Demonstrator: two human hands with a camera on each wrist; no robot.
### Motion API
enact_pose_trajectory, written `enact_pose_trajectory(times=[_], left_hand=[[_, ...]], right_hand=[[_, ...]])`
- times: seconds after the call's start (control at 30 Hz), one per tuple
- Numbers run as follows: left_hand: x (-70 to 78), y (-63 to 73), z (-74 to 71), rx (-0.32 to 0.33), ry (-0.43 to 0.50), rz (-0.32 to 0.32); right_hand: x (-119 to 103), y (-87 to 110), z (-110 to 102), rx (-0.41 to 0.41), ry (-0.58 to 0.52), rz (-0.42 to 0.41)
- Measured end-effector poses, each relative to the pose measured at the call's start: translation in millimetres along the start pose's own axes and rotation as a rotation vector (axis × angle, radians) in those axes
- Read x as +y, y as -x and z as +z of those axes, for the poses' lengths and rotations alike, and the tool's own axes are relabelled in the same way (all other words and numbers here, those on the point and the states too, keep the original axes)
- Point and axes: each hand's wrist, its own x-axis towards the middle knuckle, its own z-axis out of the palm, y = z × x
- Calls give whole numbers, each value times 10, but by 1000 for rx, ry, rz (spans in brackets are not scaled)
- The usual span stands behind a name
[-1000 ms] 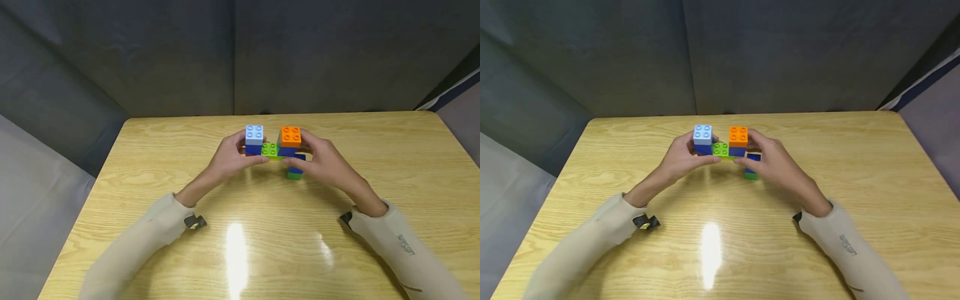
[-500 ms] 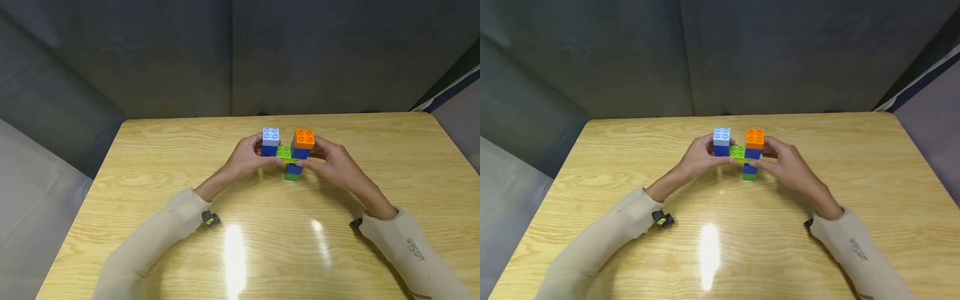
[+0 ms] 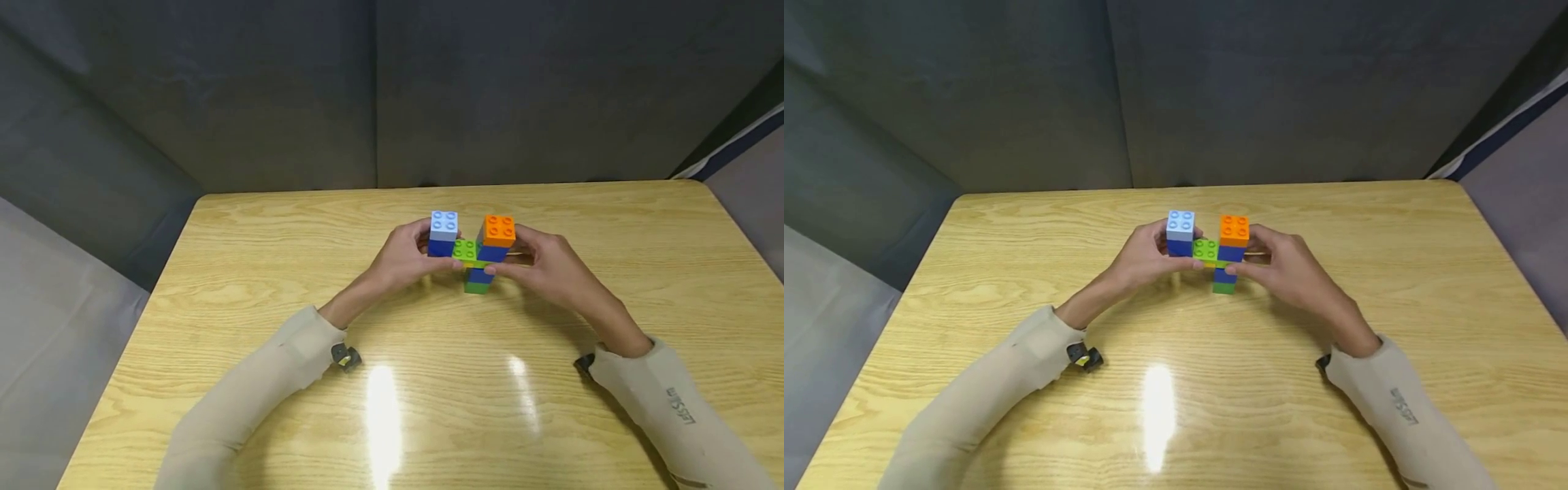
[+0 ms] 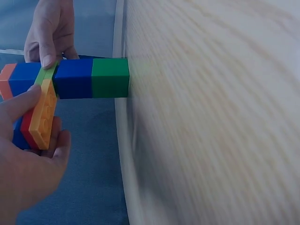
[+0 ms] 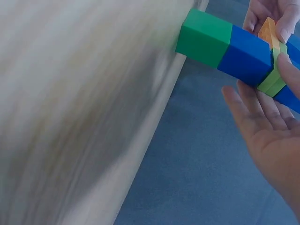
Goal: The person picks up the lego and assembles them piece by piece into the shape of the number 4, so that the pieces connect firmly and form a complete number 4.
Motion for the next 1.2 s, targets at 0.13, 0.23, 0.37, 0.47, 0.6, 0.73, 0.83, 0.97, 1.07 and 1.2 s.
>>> enact_pose_trajectory(times=[0.13, 0.23, 0.37, 0.47, 0.6, 0.73, 0.83, 0.97, 1.07, 1.2], left_hand=[[1, 6, 3, 7, -30, 7], [-7, 16, 6, 18, -51, 8], [-25, 26, 13, 28, -58, 8], [-31, 32, 16, 35, -65, 21], [-43, 38, 29, 40, -68, 40], [-44, 42, 36, 36, -64, 37], [-46, 48, 32, 38, -54, 32], [-49, 63, 31, 47, -23, 38], [1, 75, 16, 60, 11, 71], [133, 93, -8, 81, -3, 164]], right_hand=[[2, -12, -8, -13, 6, -11], [-2, -20, -14, -33, 15, -3], [-10, -27, -23, -50, 27, 13], [-13, -34, -24, -53, 19, 17], [-14, -38, -21, -55, 9, 28], [-1, -36, -18, -59, -3, 36], [13, -35, -12, -72, -39, 41], [3, -42, -11, -105, -127, 84], [-54, -53, -26, -110, -232, 124], [-175, -47, -84, -85, -402, 136]])
